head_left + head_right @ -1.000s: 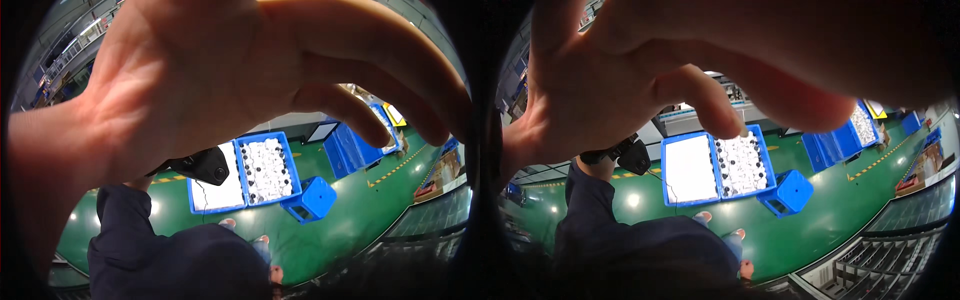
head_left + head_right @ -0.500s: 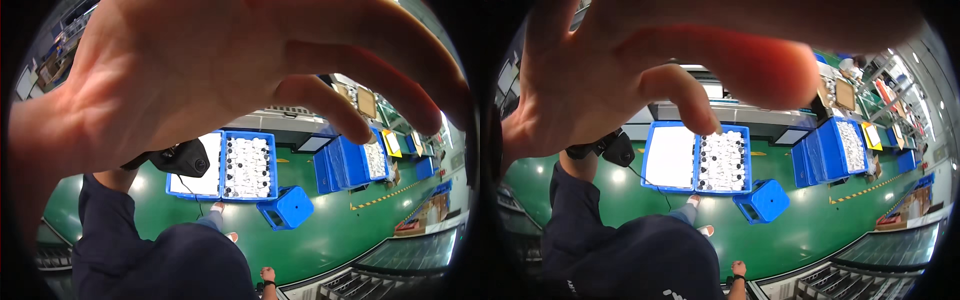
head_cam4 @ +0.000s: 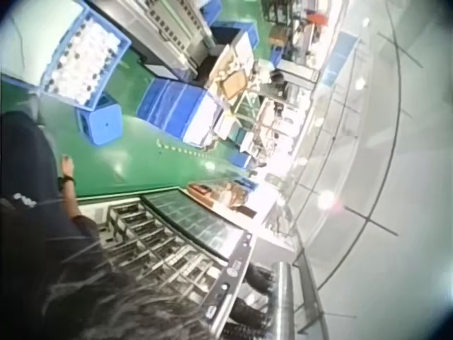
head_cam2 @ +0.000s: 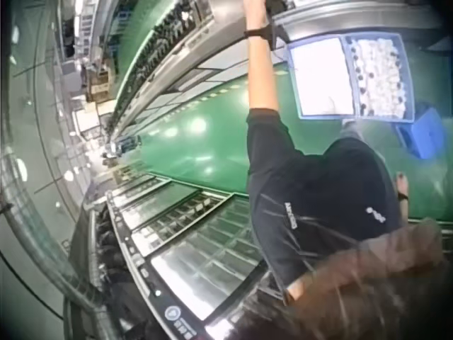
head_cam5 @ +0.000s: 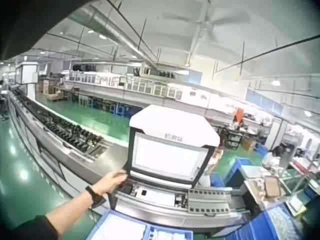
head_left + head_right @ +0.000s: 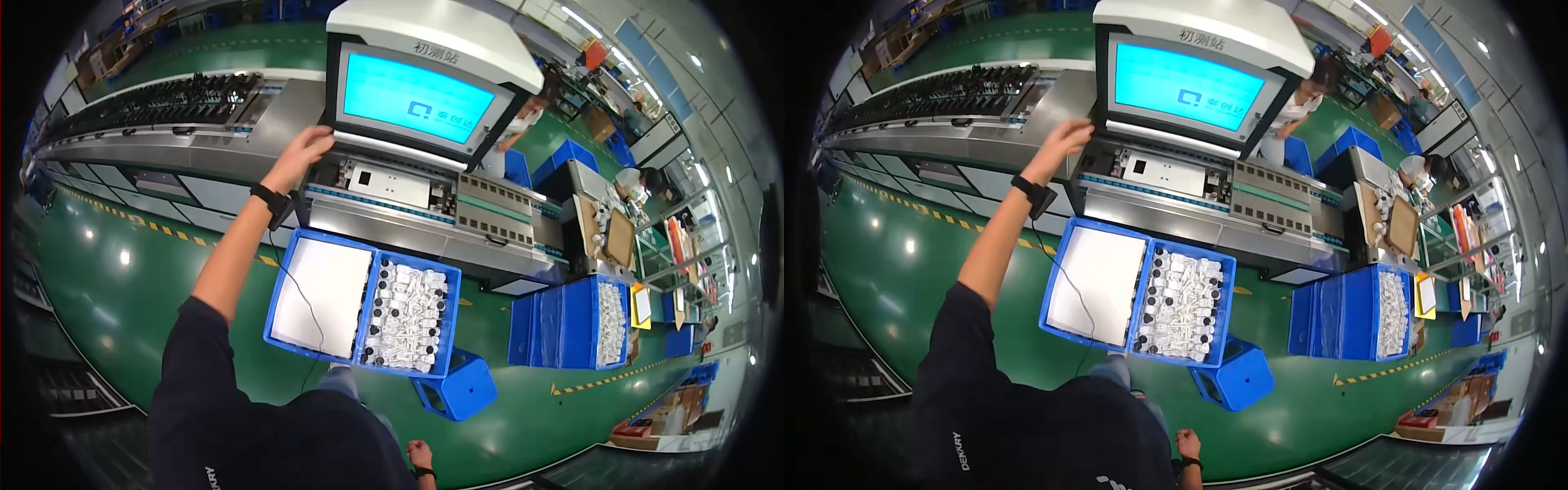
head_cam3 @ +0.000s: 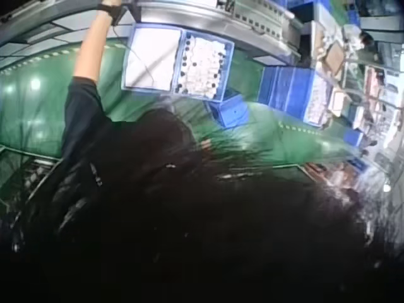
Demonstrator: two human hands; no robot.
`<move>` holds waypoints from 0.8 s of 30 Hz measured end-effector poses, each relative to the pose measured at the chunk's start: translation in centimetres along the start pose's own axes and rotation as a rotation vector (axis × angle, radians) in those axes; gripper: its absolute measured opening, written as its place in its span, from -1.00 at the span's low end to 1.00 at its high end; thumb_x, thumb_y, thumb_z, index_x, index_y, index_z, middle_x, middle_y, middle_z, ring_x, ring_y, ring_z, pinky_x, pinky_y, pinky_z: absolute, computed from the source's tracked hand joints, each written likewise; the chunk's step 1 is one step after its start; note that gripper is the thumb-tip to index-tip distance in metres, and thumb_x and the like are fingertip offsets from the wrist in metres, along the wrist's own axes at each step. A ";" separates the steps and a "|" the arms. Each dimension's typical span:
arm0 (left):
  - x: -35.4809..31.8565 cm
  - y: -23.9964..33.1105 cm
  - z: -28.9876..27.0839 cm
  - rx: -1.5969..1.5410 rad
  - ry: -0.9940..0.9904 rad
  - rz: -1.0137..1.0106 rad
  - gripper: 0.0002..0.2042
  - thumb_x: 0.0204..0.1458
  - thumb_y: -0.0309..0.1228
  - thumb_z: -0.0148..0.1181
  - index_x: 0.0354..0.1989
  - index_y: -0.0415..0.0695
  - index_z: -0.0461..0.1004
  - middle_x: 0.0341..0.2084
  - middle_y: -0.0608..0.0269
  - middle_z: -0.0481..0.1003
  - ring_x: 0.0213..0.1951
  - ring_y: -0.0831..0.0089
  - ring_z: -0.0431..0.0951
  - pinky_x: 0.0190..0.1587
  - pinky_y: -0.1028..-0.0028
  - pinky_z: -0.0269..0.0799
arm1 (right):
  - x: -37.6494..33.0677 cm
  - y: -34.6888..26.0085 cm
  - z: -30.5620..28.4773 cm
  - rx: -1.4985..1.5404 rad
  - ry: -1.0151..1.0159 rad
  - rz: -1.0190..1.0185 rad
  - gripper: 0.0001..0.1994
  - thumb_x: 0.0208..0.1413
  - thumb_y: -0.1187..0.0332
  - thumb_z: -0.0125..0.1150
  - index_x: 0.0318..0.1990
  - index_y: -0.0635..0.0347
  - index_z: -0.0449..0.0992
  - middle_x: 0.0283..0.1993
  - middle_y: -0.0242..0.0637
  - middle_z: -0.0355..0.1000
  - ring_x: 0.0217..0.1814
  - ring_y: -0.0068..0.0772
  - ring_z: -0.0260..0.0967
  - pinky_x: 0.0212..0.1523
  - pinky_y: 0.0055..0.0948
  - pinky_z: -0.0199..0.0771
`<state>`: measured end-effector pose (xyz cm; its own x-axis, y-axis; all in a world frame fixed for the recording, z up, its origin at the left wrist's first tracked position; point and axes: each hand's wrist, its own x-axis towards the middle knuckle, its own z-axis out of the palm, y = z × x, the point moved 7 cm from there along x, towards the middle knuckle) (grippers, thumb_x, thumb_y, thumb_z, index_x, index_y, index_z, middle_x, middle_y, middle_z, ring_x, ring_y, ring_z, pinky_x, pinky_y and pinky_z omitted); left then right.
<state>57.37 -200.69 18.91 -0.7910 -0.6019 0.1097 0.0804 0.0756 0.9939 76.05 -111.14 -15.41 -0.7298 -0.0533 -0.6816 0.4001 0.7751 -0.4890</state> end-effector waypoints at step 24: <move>8.9 -24.1 -8.2 1.369 0.686 0.124 -0.44 0.06 -0.07 0.29 0.29 0.16 0.48 0.33 0.27 0.38 0.41 0.15 0.24 0.43 -0.04 -0.02 | 35.1 -81.4 4.1 -0.763 0.250 -1.253 -0.38 -0.02 0.36 0.40 0.23 0.30 0.35 0.22 0.05 0.34 0.25 0.17 0.30 0.26 -0.03 0.36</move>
<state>53.33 -214.44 -4.02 -0.3683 -0.7465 0.5542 -0.7831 0.5704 0.2479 20.16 -178.71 -1.78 -0.4765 -0.8730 0.1038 -0.8666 0.4466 -0.2225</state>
